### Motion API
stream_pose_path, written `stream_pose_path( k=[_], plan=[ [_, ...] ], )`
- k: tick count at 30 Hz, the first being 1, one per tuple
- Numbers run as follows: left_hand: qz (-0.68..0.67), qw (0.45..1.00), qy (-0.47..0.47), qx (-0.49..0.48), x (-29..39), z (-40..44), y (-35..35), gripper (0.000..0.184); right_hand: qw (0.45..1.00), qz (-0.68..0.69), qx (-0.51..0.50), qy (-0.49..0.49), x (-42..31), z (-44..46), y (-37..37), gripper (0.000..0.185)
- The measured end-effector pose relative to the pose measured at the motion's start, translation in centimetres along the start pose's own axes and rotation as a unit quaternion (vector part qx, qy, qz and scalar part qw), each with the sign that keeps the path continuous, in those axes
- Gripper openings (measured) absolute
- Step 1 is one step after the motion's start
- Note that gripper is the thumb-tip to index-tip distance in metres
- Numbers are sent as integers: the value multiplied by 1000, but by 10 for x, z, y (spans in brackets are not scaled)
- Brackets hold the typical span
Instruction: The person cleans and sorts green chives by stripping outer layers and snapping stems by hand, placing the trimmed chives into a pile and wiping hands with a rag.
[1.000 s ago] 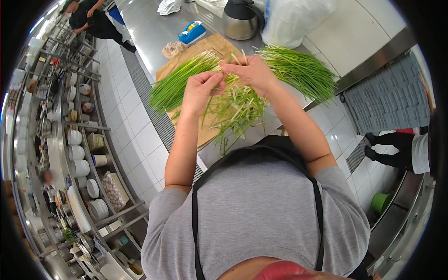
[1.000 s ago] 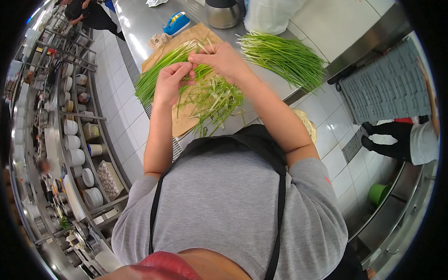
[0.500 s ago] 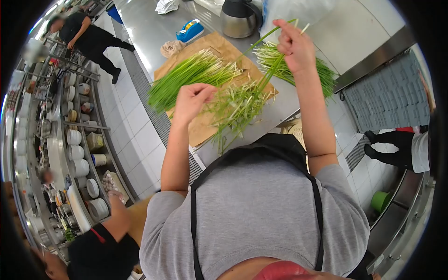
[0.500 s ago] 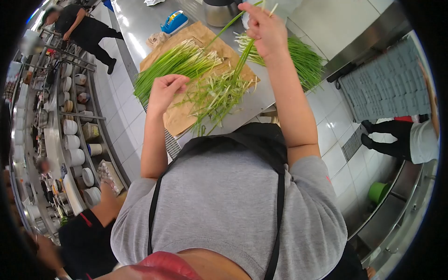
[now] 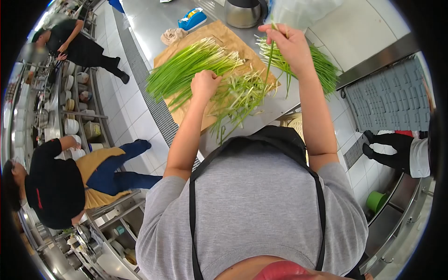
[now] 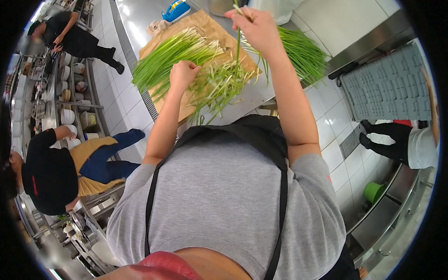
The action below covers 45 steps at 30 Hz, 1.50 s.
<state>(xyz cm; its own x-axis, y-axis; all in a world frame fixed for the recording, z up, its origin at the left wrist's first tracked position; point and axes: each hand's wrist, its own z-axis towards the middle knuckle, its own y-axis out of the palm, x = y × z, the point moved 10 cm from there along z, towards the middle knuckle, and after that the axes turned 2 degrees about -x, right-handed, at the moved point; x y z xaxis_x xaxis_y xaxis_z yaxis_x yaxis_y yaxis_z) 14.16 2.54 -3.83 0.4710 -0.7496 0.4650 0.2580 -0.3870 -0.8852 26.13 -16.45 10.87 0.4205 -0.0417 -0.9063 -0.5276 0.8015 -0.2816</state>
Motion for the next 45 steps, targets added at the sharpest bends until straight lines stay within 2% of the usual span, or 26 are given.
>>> stream_pose_path(
  k=[3, 7, 8, 11, 12, 15, 18, 21, 24, 27, 30, 33, 36, 38, 40, 42, 45],
  plan=[
    [-140, 990, 2, -12, -2, -1, -4, 22, 997, -22, -61, 50, 23, -5, 22, 21],
    [-224, 974, 6, -32, 9, -9, -29, 21, 986, -80, -134, 64, 37, -9, 62, 21],
    [-234, 972, 14, -33, 14, -12, -35, 20, 990, -76, -118, 1, 38, -8, 71, 21],
    [-254, 966, 28, -43, 26, -21, -49, 18, 985, -64, -151, -46, 35, -10, 100, 23],
    [-259, 964, 33, -48, 29, -24, -52, 18, 980, -95, -175, -2, 38, -11, 105, 23],
    [-308, 948, 42, -61, 36, -30, -59, 16, 981, -57, -184, -25, 33, -10, 116, 22],
    [-344, 934, 46, -89, 38, -34, -60, 15, 977, -29, -202, 56, 37, -12, 114, 25],
    [-386, 913, 47, -120, 37, -37, -61, 14, 976, -134, -159, -72, 18, -5, 101, 27],
    [-455, 882, 31, -115, 35, -35, -64, 14, 956, -163, -231, -75, 19, -10, 111, 28],
    [-450, 886, 50, -99, 37, -31, -67, 15, 974, 73, -202, 66, 24, -12, 109, 27],
    [-423, 899, 78, -84, 49, -29, -72, 15, 969, 109, -192, 111, 19, -16, 108, 31],
    [-412, 903, 93, -79, 62, -30, -75, 16, 968, 118, -132, 176, 36, -15, 96, 27],
    [-349, 927, 102, -96, 63, -34, -70, 17, 946, 273, -7, 177, 28, -6, 57, 16],
    [-295, 945, 93, -104, 52, -36, -65, 17, 943, 316, 3, 106, 48, 12, 10, 16],
    [-224, 967, 69, -103, 29, -35, -55, 17, 936, 311, 79, 145, 12, 0, -37, 25],
    [-131, 983, 64, -107, 3, -36, -39, 17, 840, 531, 108, 37, 84, 23, -99, 20],
    [-48, 990, 81, -104, -14, -47, -18, 16, 933, 298, 198, 41, -5, -11, -106, 18]
  ],
)
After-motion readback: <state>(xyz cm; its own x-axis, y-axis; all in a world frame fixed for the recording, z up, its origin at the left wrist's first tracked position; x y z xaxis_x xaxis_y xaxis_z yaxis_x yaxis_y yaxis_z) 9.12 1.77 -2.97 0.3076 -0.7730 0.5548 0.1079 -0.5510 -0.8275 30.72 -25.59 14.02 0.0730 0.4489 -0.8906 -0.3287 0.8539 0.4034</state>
